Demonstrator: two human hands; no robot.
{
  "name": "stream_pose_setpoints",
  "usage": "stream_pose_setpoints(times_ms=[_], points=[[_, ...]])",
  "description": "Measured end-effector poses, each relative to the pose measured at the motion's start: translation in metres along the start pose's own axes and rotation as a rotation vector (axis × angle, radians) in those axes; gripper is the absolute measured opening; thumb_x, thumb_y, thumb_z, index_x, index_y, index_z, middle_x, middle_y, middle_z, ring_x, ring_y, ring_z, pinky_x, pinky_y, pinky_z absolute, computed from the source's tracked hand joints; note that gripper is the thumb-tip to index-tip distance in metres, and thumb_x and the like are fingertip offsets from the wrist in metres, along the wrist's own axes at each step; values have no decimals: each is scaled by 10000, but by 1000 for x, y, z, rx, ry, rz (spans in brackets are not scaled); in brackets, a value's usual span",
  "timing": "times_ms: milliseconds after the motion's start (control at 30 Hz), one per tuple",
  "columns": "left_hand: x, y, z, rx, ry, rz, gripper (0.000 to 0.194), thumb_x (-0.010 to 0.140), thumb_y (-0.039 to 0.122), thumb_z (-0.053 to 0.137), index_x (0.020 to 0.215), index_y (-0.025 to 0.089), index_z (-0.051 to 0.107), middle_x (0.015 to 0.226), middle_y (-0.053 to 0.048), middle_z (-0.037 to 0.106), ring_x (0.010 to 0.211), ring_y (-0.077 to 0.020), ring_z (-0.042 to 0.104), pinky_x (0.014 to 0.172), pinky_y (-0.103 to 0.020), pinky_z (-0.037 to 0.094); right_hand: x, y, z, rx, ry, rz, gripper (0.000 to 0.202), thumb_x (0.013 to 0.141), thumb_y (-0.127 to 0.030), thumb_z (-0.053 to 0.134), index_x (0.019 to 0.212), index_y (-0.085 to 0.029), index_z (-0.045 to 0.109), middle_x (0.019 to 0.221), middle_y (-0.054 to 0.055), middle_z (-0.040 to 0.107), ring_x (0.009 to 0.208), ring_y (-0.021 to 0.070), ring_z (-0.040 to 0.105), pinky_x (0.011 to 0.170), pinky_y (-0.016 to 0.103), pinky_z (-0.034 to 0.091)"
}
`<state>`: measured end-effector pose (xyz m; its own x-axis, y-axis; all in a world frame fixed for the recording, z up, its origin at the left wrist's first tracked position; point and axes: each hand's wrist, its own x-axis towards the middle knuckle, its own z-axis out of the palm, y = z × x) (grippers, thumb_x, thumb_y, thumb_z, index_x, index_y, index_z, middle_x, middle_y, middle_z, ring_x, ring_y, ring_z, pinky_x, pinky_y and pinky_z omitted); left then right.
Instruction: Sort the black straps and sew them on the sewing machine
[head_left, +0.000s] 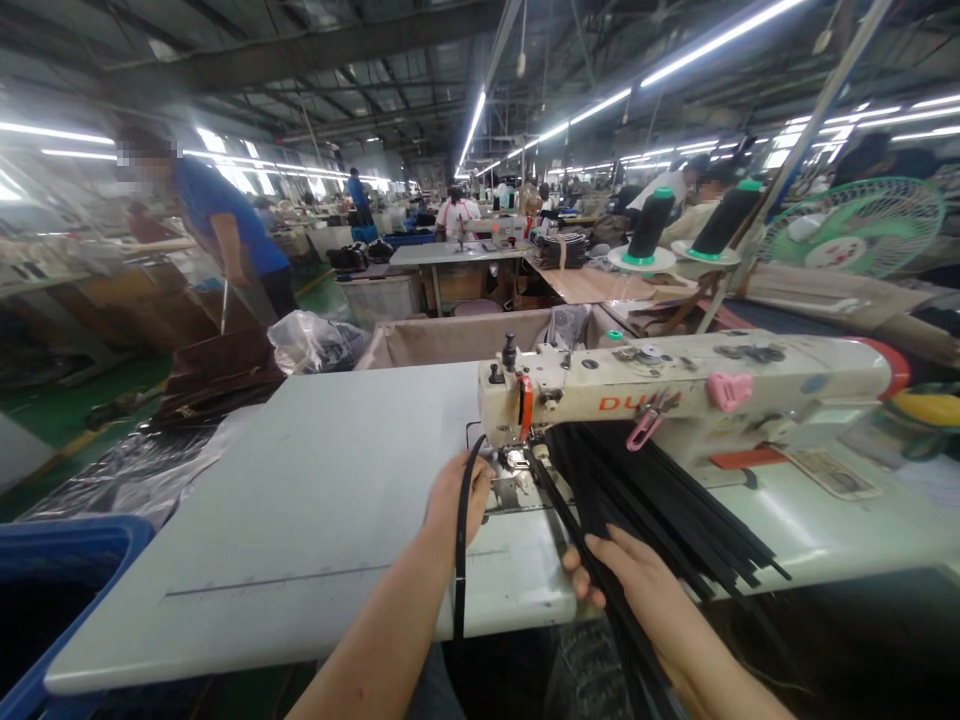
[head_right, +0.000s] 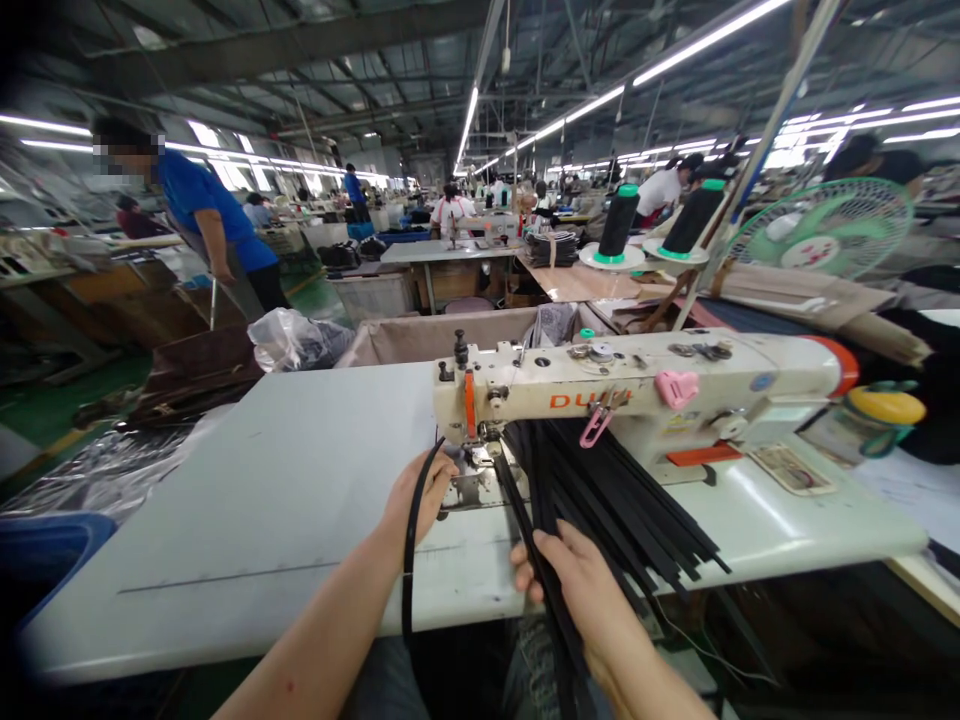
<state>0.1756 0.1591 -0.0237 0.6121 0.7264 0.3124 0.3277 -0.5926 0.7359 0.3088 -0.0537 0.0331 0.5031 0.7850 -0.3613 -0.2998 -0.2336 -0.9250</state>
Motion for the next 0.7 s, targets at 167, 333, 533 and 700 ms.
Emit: stream_pose_setpoints(times_ms=[167,333,533,700], points=[[10,-11,7,44,89,-110,223,920,190,542,1044,197,726,1270,-97,687,1302,-276,588,1169,-450,437,-31,50,1,286,40,234,391,715,-473,883,868,-138,753,848,107,802,691,153,741,608,209,584],[28,-19,11,95,45,-70,238,941,215,555,1095,191,735,1275,-97,679,1303,-272,581,1185,-434,428,-38,92,-2,308,-40,355,566,553,-536,967,862,-165,670,759,72,785,642,201,758,555,256,605],[57,-23,9,140,-76,0,300,909,184,617,1178,225,744,1265,-79,697,1300,-279,577,1155,-419,443,-50,93,7,289,-35,316,600,576,-587,942,898,-183,637,650,6,733,503,145,685,474,223,544],[77,-27,8,190,-146,39,269,854,164,696,1109,200,771,1261,-99,715,1275,-340,593,1144,-482,427,-53,83,10,228,-54,319,592,585,-600,934,874,-154,672,632,3,721,489,104,650,478,188,507]])
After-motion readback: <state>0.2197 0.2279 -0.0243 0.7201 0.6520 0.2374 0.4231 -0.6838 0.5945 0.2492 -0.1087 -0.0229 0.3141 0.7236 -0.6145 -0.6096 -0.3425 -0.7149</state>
